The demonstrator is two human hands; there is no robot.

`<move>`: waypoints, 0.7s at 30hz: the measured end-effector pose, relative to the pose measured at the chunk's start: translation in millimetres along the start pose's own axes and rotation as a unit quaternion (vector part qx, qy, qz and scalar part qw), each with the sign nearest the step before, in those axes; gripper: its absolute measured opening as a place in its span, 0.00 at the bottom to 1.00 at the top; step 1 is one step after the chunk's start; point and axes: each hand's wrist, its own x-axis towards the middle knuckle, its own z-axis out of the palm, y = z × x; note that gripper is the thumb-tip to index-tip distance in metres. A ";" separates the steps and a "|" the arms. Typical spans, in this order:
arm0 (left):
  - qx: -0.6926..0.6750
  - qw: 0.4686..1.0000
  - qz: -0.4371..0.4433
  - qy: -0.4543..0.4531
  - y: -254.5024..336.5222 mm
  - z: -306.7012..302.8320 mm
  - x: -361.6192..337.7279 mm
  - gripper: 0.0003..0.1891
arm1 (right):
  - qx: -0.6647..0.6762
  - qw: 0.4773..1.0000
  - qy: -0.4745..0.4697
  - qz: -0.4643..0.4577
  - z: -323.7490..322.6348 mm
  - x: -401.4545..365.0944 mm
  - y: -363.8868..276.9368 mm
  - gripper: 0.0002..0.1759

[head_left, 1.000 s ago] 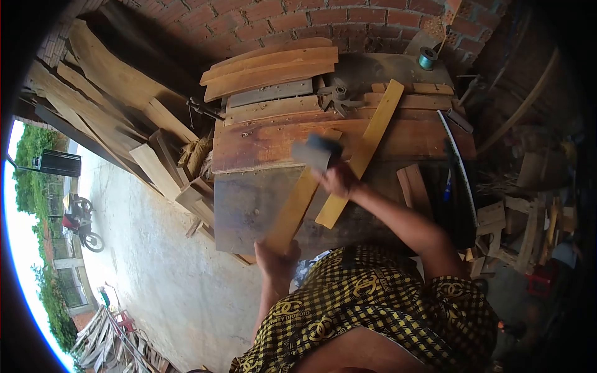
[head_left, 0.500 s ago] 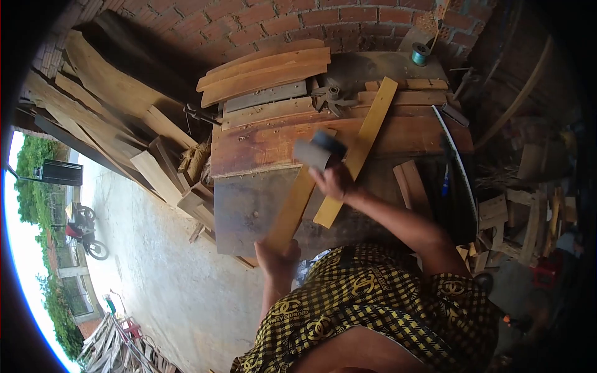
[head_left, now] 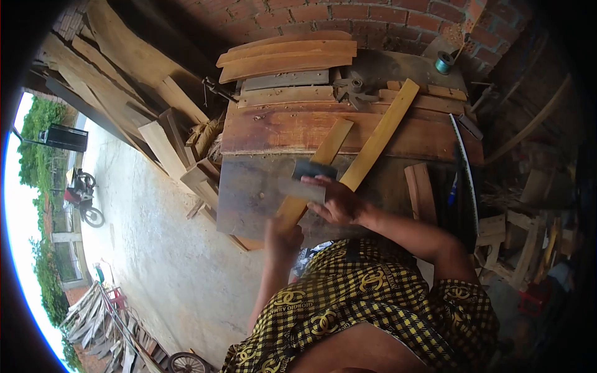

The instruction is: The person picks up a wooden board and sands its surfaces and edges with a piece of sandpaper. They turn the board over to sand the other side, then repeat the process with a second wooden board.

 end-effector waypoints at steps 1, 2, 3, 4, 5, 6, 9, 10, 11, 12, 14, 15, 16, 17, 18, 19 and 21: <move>0.170 0.983 0.058 -0.045 -1.4 -16.9 11.0 0.19 | 0.030 0.998 -0.050 -0.037 -3.6 -6.3 3.7 0.24; 0.336 0.932 0.111 -0.083 -4.3 -35.8 15.9 0.14 | 0.063 0.990 -0.100 -0.072 -6.5 -16.3 7.3 0.29; 0.333 0.934 0.112 -0.070 -6.7 -28.9 4.9 0.14 | 0.003 0.999 -0.045 -0.004 -4.8 -19.2 32.6 0.25; 0.253 0.964 0.075 -0.036 -8.0 -7.0 -6.3 0.11 | -0.019 0.994 -0.010 0.106 -9.6 -13.9 57.1 0.17; 0.173 0.984 0.040 -0.007 -7.9 4.7 -12.4 0.08 | -0.080 0.956 -0.057 0.278 -16.3 -11.7 82.6 0.24; 0.207 0.977 0.037 -0.013 -6.7 3.4 -13.5 0.07 | -0.051 0.964 0.144 0.219 8.9 -22.5 127.2 0.32; 0.179 0.981 0.074 0.000 -9.8 6.4 -11.6 0.11 | -0.087 0.991 -0.015 0.103 4.2 -14.0 50.9 0.23; 0.180 0.981 0.072 -0.002 -10.1 6.1 -10.7 0.11 | -0.026 0.999 -0.016 0.016 -1.2 -9.4 5.6 0.16; 0.170 0.981 0.091 -0.011 -10.7 4.9 -9.0 0.13 | 0.036 0.997 -0.019 -0.072 -5.2 -5.6 -23.0 0.14; 0.160 0.981 0.111 -0.018 -12.1 3.2 -7.5 0.16 | 0.036 0.997 -0.022 -0.072 -7.6 -7.0 -18.2 0.14; 0.127 0.988 0.093 -0.005 -16.0 -1.0 -6.6 0.20 | 0.048 0.993 -0.087 -0.061 -11.1 -16.3 1.1 0.16; 0.097 0.992 0.077 0.002 -16.8 -4.7 -7.7 0.23 | -0.002 1.000 -0.031 0.002 -12.0 -14.5 23.4 0.14; 0.098 0.992 0.078 0.006 -16.1 -8.9 -9.8 0.23 | -0.036 0.985 -0.070 0.152 -13.4 -21.3 52.7 0.14; 0.085 0.995 0.047 -0.019 -13.9 -11.6 -11.1 0.25 | -0.064 0.960 -0.083 0.262 -13.7 -19.3 75.8 0.14; 0.071 0.996 0.016 -0.050 -11.6 -10.7 -7.7 0.27 | -0.080 0.933 -0.163 0.312 -16.7 -13.0 67.7 0.14; 0.071 0.996 0.016 -0.058 -13.2 -17.3 1.4 0.27 | -0.097 0.896 -0.242 0.359 -19.7 -2.4 49.9 0.14; 0.216 0.968 0.125 -0.004 -22.1 -41.8 16.5 0.29 | 0.004 0.999 -0.033 -0.002 -6.9 -7.5 -19.9 0.16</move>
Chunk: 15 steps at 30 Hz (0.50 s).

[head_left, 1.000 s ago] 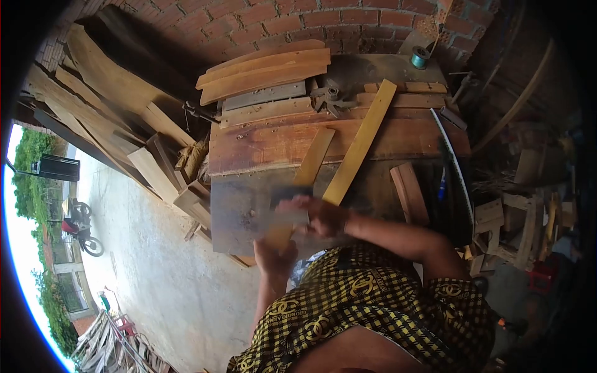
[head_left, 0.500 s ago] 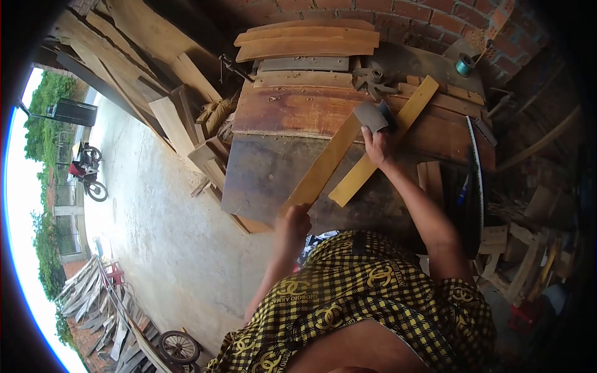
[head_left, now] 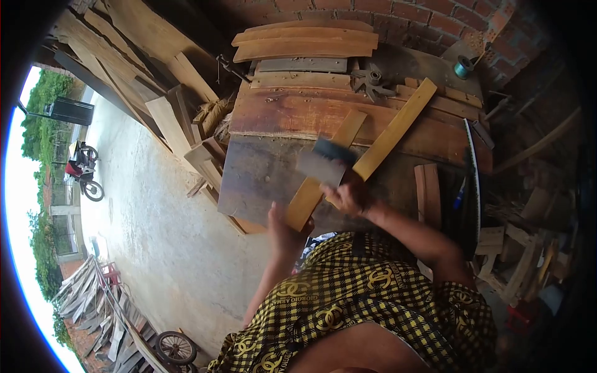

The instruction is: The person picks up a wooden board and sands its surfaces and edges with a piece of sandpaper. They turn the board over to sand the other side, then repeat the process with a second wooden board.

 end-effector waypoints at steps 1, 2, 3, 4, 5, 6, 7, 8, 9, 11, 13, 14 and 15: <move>-0.085 0.995 -0.038 -0.043 17.2 13.2 -8.8 0.23 | 0.089 0.994 -0.055 -0.037 -0.9 -1.8 -34.5 0.17; -0.089 0.994 -0.038 -0.041 14.4 12.0 -7.4 0.23 | 0.178 0.975 -0.110 -0.073 -2.6 -2.0 -53.7 0.19; -0.003 1.000 -0.008 -0.025 9.0 8.0 -5.6 0.23 | 0.179 0.974 -0.114 -0.074 -3.1 0.0 -42.0 0.19; 0.086 0.996 0.019 -0.006 2.9 1.4 -7.0 0.23 | 0.087 0.992 -0.045 -0.081 -3.3 1.4 -17.2 0.16; 0.498 0.853 0.152 0.013 -2.2 -5.1 -9.7 0.23 | -0.007 0.996 0.025 -0.087 -2.6 0.9 11.3 0.15; 0.500 0.853 0.151 0.015 -4.8 -6.1 -10.9 0.23 | -0.030 0.995 -0.015 0.091 -5.2 -5.5 49.0 0.15; 0.346 0.933 0.102 0.000 -8.0 -3.3 -10.7 0.19 | -0.056 0.961 -0.054 0.265 -6.3 -13.3 89.6 0.18; 0.181 0.982 0.052 -0.019 -8.3 0.8 -7.8 0.20 | -0.019 0.965 0.127 0.230 2.2 -16.2 123.7 0.20; 0.178 0.982 0.059 -0.027 2.0 7.6 -6.9 0.20 | -0.064 0.959 0.033 0.273 -3.9 -13.3 118.7 0.19; 0.066 0.996 -0.004 -0.067 26.7 15.0 -18.3 0.14 | -0.071 0.983 0.024 0.170 -10.0 -6.4 80.3 0.17; 0.161 0.982 0.046 -0.082 29.8 -1.1 -16.3 0.13 | -0.037 0.989 0.051 0.132 -12.1 -1.2 60.0 0.16; 0.260 0.956 0.100 -0.096 29.2 -4.4 -14.0 0.11 | -0.040 0.989 0.107 0.098 -11.6 0.1 60.7 0.16; 0.327 0.935 0.127 -0.047 44.8 14.3 -28.7 0.10 | -0.039 0.989 0.103 0.097 -16.1 0.2 67.5 0.16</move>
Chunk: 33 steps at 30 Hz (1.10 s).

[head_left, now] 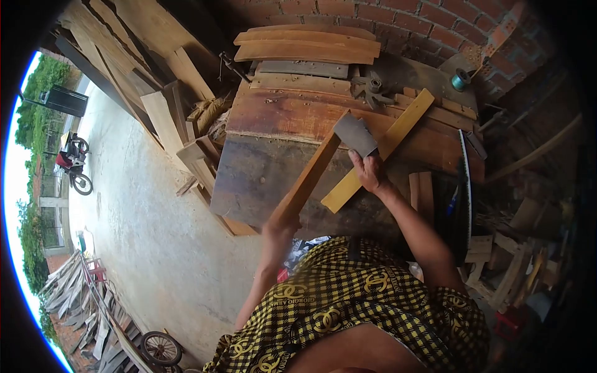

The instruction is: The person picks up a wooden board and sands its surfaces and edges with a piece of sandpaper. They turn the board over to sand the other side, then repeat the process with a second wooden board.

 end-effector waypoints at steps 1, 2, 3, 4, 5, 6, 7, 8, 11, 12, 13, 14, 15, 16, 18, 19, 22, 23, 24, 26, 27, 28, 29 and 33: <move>0.000 1.000 -0.001 0.002 10.4 0.8 -3.5 0.10 | 0.016 0.999 0.009 0.032 -6.2 4.5 11.4 0.16; 0.005 1.000 0.008 0.004 17.6 0.2 -5.6 0.10 | 0.032 0.997 0.021 0.067 -8.0 5.4 18.0 0.16; 0.010 1.000 0.016 0.004 22.0 -0.2 -7.0 0.10 | 0.032 0.997 0.024 0.070 -5.5 2.2 11.5 0.16; 0.011 1.000 0.018 0.001 25.3 1.5 -6.8 0.10 | 0.025 0.997 -0.018 0.066 -3.1 0.3 -2.6 0.17; 0.054 0.998 0.007 -0.004 27.7 4.2 -6.4 0.11 | 0.017 0.996 -0.062 0.060 -0.4 -1.1 -19.6 0.17; 0.097 0.995 -0.007 -0.009 28.4 5.9 -7.5 0.12 | 0.042 0.996 -0.075 -0.009 4.7 -6.9 -59.4 0.18; 0.096 0.995 -0.006 -0.011 20.7 4.7 -7.2 0.12 | 0.066 0.991 -0.087 -0.079 6.2 -10.4 -95.1 0.19; 0.103 0.995 0.009 -0.015 6.6 1.0 -5.4 0.12 | 0.066 0.991 -0.086 -0.078 1.9 -8.4 -105.3 0.19; 0.096 0.995 -0.002 -0.016 23.8 4.2 -5.2 0.12 | 0.100 0.971 -0.172 -0.132 0.4 -4.7 -96.0 0.19; 0.078 0.997 -0.025 -0.010 32.8 7.2 -6.1 0.12 | -0.002 0.985 -0.119 -0.129 5.3 4.3 -59.1 0.18; 0.084 0.996 -0.022 -0.014 33.6 8.9 -6.7 0.12 | 0.007 0.997 -0.079 -0.016 10.0 14.3 -26.1 0.16; 0.084 0.996 -0.014 -0.001 34.1 11.5 -8.1 0.12 | 0.048 0.997 -0.045 0.046 4.8 24.7 -6.3 0.16; 0.083 0.996 -0.003 0.012 35.0 13.0 -8.4 0.11 | 0.034 0.999 0.028 0.027 6.3 32.7 4.5 0.16; 0.085 0.996 0.007 0.006 35.4 12.1 -5.0 0.11 | 0.001 1.000 -0.009 0.019 5.9 30.6 -6.0 0.16; 0.054 0.998 0.026 -0.001 29.5 5.6 -0.4 0.13 | 0.013 0.992 -0.050 -0.117 5.3 23.5 -66.5 0.16; 0.056 0.998 0.027 -0.007 22.1 0.1 -0.3 0.13 | 0.105 0.983 -0.099 -0.114 11.6 7.4 -95.1 0.20; 0.099 0.992 0.059 -0.045 14.6 -3.2 2.7 0.20 | 0.125 0.972 -0.146 -0.132 10.2 2.6 -99.2 0.22; 0.115 0.992 0.030 -0.046 27.2 1.4 1.1 0.21 | 0.103 0.975 -0.140 -0.137 13.6 5.6 -84.4 0.21; 0.134 0.990 0.003 -0.046 35.9 2.8 -1.2 0.22 | 0.017 0.988 -0.073 -0.134 16.2 15.5 -50.3 0.18; 0.122 0.992 -0.003 -0.029 42.1 7.7 -3.9 0.20 | 0.035 0.985 -0.088 0.147 6.0 32.3 11.8 0.14; 0.102 0.995 -0.009 -0.012 43.7 10.2 -4.5 0.19 | 0.028 0.985 0.005 0.173 11.5 32.1 33.4 0.15; 0.102 0.995 -0.004 -0.014 43.6 7.7 -3.9 0.19 | 0.036 0.990 -0.017 0.133 9.6 30.3 21.3 0.15; 0.105 0.994 0.001 -0.016 41.7 3.3 -0.3 0.19 | 0.042 0.995 -0.036 0.088 6.3 30.5 -4.1 0.15; 0.134 0.975 0.170 -0.042 1.8 -11.0 11.6 0.20 | 0.161 0.964 -0.165 -0.131 2.8 0.3 -112.8 0.20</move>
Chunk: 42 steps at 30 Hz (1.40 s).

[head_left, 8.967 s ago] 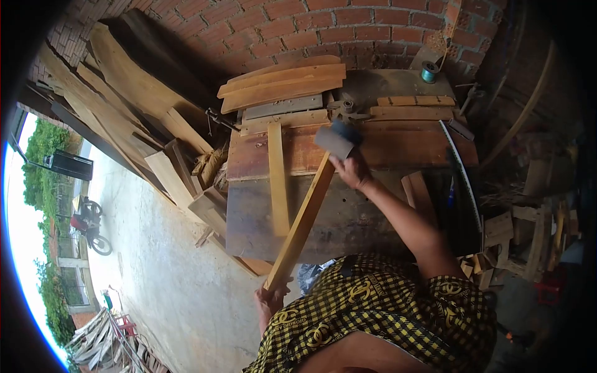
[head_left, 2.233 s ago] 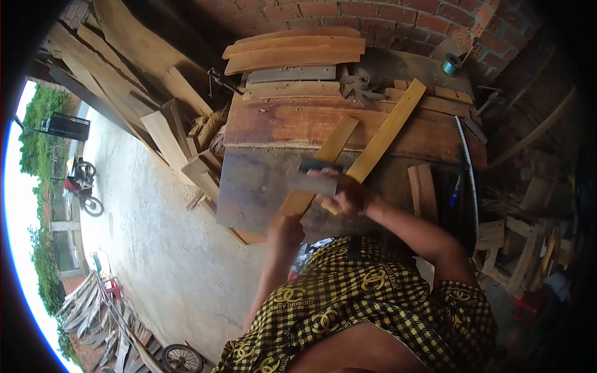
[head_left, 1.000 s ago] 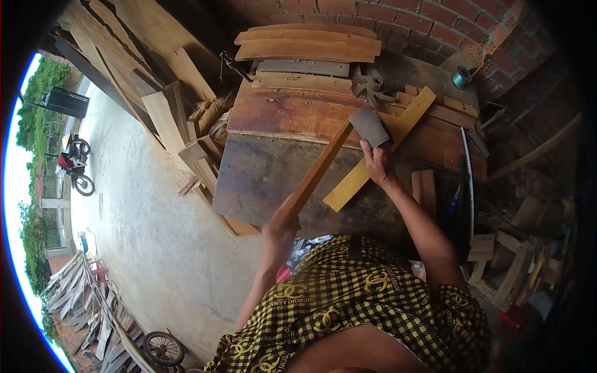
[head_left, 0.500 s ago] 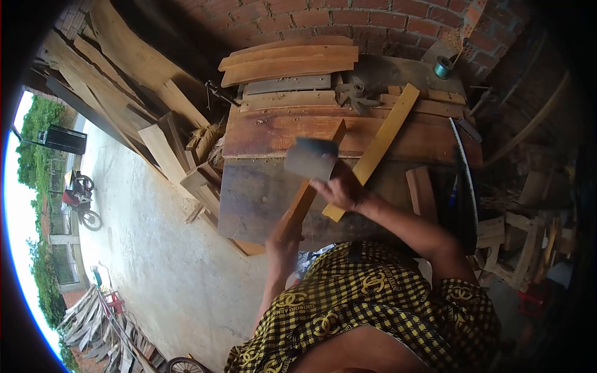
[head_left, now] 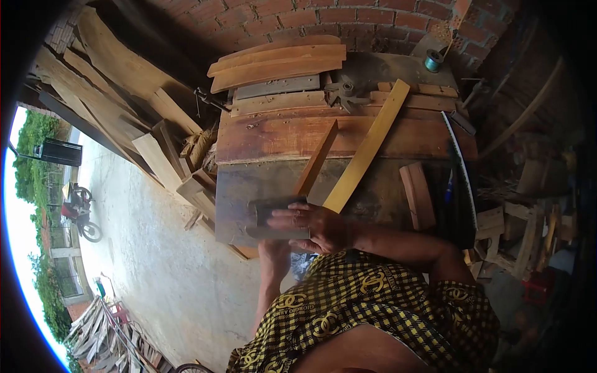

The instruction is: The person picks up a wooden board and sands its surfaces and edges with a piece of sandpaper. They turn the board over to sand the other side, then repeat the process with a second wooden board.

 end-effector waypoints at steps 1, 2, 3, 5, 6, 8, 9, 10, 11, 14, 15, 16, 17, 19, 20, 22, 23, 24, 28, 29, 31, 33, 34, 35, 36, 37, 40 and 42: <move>0.053 0.998 -0.021 -0.038 11.4 -3.7 0.1 0.20 | -0.020 1.000 0.002 -0.002 -5.6 1.0 2.9 0.19; 0.054 0.997 -0.034 -0.033 28.1 -1.8 0.2 0.20 | -0.037 0.999 0.005 -0.003 -9.9 0.8 8.6 0.17; 0.021 0.993 -0.114 -0.023 46.8 3.0 3.6 0.20 | -0.076 0.993 0.018 0.084 -20.1 -5.3 41.0 0.16; -0.017 0.984 -0.177 -0.016 61.9 6.5 6.8 0.19 | -0.074 0.970 0.101 0.208 -43.1 -3.1 88.9 0.15; -0.017 0.985 -0.172 -0.017 61.7 5.5 6.9 0.19 | -0.029 0.954 0.169 0.247 -50.6 0.7 93.9 0.15; -0.047 0.981 -0.187 -0.006 56.2 2.2 7.9 0.21 | -0.135 0.982 0.083 0.105 -27.8 0.7 64.0 0.14; -0.049 0.981 -0.187 -0.011 39.9 1.5 3.7 0.21 | -0.060 0.997 0.055 0.005 -16.6 8.8 25.8 0.17; -0.075 0.991 -0.106 -0.013 13.8 2.0 -1.7 0.21 | -0.005 0.999 0.038 -0.032 -4.7 9.0 -10.0 0.18; -0.102 0.994 -0.023 -0.013 0.0 4.1 -2.9 0.21 | 0.048 0.996 0.021 -0.070 0.6 8.0 -28.8 0.18; -0.050 0.982 -0.181 -0.028 65.6 6.0 6.2 0.21 | -0.059 0.996 0.057 -0.030 -10.6 -2.3 23.8 0.18; -0.033 0.982 -0.185 -0.023 51.6 6.6 1.7 0.21 | -0.090 0.986 0.027 0.136 -17.6 -18.4 73.0 0.17; -0.028 0.982 -0.184 -0.026 50.9 4.8 -1.2 0.21 | -0.119 0.948 -0.002 0.297 -28.2 -31.7 120.2 0.17; -0.024 0.980 -0.197 -0.020 51.5 5.8 -1.3 0.21 | -0.111 0.948 0.125 0.271 -40.1 -30.6 141.9 0.16; -0.024 0.980 -0.198 -0.012 49.1 6.3 0.8 0.21 | -0.127 0.939 0.214 0.239 -55.0 -18.4 134.0 0.15; -0.023 0.984 -0.176 -0.015 41.6 2.9 1.1 0.21 | -0.107 0.956 0.151 0.226 -49.2 -14.9 107.6 0.15; -0.022 0.987 -0.157 -0.020 23.2 -1.5 -0.7 0.20 | -0.057 0.993 0.090 0.051 -19.8 -4.4 26.2 0.16; -0.010 0.992 -0.123 -0.025 12.0 -2.0 -3.1 0.20 | -0.026 0.999 0.032 -0.013 -11.1 -6.0 -1.4 0.18; 0.002 0.996 -0.089 -0.030 6.5 -1.2 -5.3 0.20 | -0.026 0.999 0.031 -0.010 -12.6 -7.3 0.1 0.18; -0.005 0.987 -0.158 -0.021 56.3 5.3 -1.7 0.20 | -0.139 0.979 0.101 0.110 -40.8 -13.3 83.3 0.14; -0.003 0.984 -0.175 -0.018 60.3 6.4 -1.4 0.20 | -0.032 0.951 0.134 0.278 -51.0 -19.0 120.5 0.13; -0.005 0.983 -0.184 -0.010 60.3 5.6 0.6 0.21 | -0.097 0.959 0.132 0.231 -54.3 -11.0 120.1 0.12; -0.019 0.983 -0.184 -0.017 48.8 2.0 -0.8 0.21 | -0.092 0.989 0.092 0.066 -25.3 -2.8 52.2 0.15; -0.021 0.982 -0.185 -0.021 40.0 2.6 -4.3 0.21 | -0.033 0.998 0.041 0.020 -10.7 -2.2 4.2 0.17; -0.020 0.994 -0.109 -0.015 29.4 3.8 -6.6 0.22 | 0.026 0.999 -0.010 -0.029 -3.5 -1.1 -22.7 0.19; -0.020 0.999 -0.031 -0.006 23.0 4.4 -6.1 0.22 | 0.024 0.999 -0.011 -0.028 -4.5 -2.7 -15.4 0.19; -0.021 0.998 -0.063 -0.016 22.7 4.4 -4.9 0.21 | -0.007 1.000 0.001 -0.025 -3.7 -8.2 -0.5 0.19; -0.002 0.986 -0.166 -0.029 45.9 5.3 -3.1 0.20 | -0.190 0.969 0.080 0.140 -26.5 -27.0 95.8 0.17; 0.004 0.986 -0.166 -0.031 42.4 5.8 -4.8 0.19 | -0.035 0.921 0.245 0.301 -51.7 -24.2 142.9 0.16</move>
